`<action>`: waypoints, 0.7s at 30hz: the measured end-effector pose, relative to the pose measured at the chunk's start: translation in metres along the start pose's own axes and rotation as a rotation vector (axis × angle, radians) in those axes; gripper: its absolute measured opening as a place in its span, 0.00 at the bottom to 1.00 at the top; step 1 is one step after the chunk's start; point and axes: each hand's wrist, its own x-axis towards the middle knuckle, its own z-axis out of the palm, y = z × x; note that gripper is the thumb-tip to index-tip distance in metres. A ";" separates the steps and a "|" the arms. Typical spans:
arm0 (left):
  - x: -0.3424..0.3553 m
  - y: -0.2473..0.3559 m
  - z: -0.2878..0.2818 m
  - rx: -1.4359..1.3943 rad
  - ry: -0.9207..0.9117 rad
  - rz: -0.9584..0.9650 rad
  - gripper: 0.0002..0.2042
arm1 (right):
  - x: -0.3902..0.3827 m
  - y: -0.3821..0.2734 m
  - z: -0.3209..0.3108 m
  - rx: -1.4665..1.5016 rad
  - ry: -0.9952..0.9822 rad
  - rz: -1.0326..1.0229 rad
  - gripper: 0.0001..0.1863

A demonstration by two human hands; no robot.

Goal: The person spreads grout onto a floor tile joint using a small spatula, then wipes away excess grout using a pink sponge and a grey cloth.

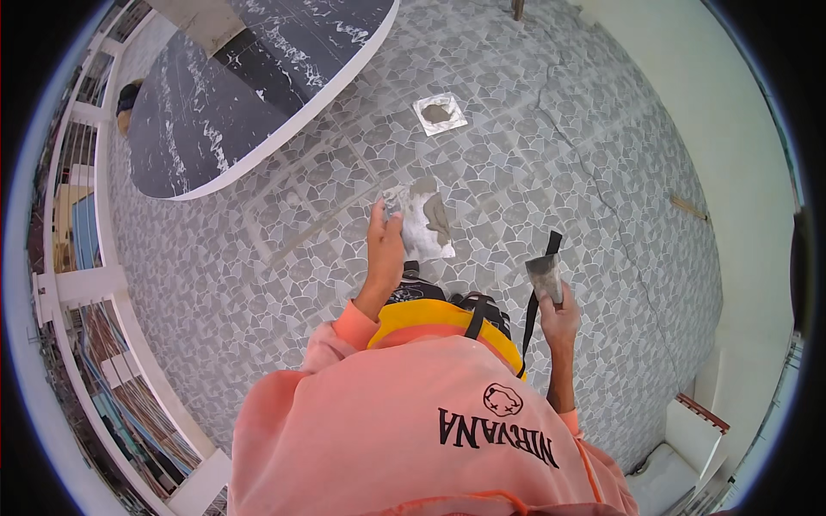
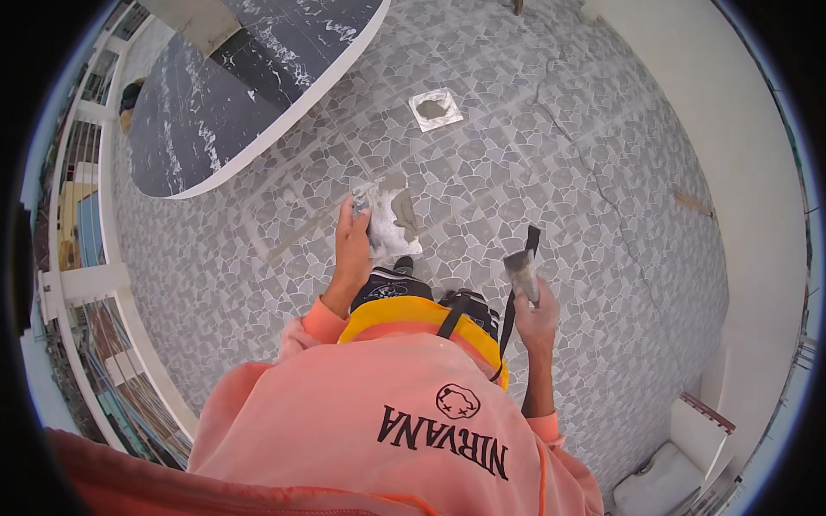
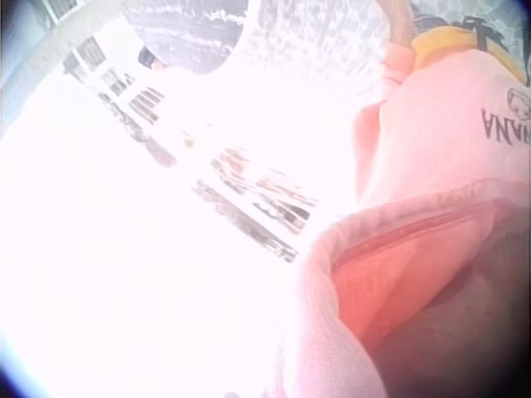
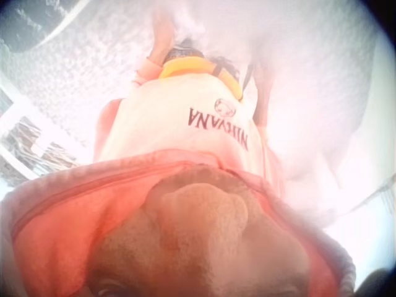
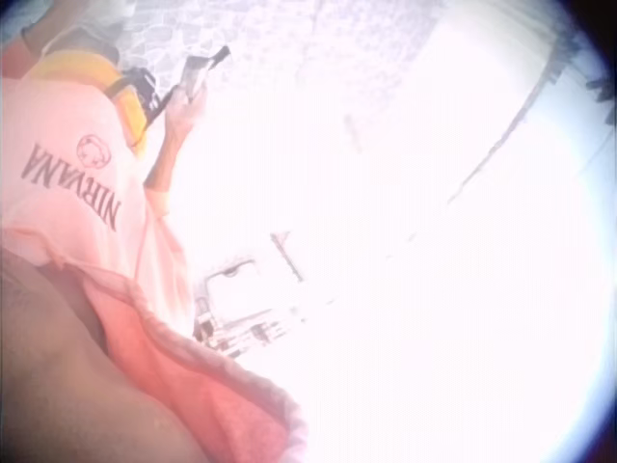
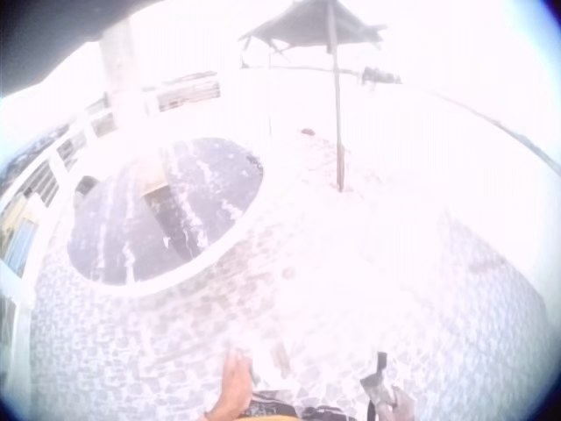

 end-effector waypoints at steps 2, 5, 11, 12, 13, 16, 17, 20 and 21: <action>0.012 -0.010 0.025 0.014 0.038 0.056 0.23 | 0.021 0.023 -0.012 0.002 0.037 -0.025 0.15; 0.024 -0.019 0.064 0.017 0.074 0.125 0.25 | 0.071 0.057 -0.041 -0.017 0.046 -0.022 0.15; 0.018 -0.044 0.114 -0.209 0.292 0.099 0.26 | 0.191 0.053 -0.112 -0.059 -0.044 -0.178 0.16; 0.011 -0.049 0.121 -0.245 0.335 0.107 0.26 | 0.207 0.049 -0.122 -0.027 -0.071 -0.164 0.17; 0.008 -0.053 0.130 -0.283 0.373 0.120 0.26 | 0.225 0.050 -0.132 -0.038 -0.071 -0.167 0.17; -0.004 -0.058 0.150 -0.318 0.402 0.146 0.26 | 0.263 0.054 -0.142 -0.025 -0.130 -0.186 0.17; -0.008 -0.053 0.160 -0.332 0.496 0.088 0.24 | 0.272 0.054 -0.141 -0.036 -0.161 -0.202 0.17; -0.009 -0.049 0.165 -0.287 0.508 0.107 0.24 | 0.290 0.057 -0.124 -0.073 -0.232 -0.255 0.17; -0.008 -0.051 0.167 -0.276 0.557 0.089 0.25 | 0.295 0.058 -0.118 -0.102 -0.267 -0.289 0.17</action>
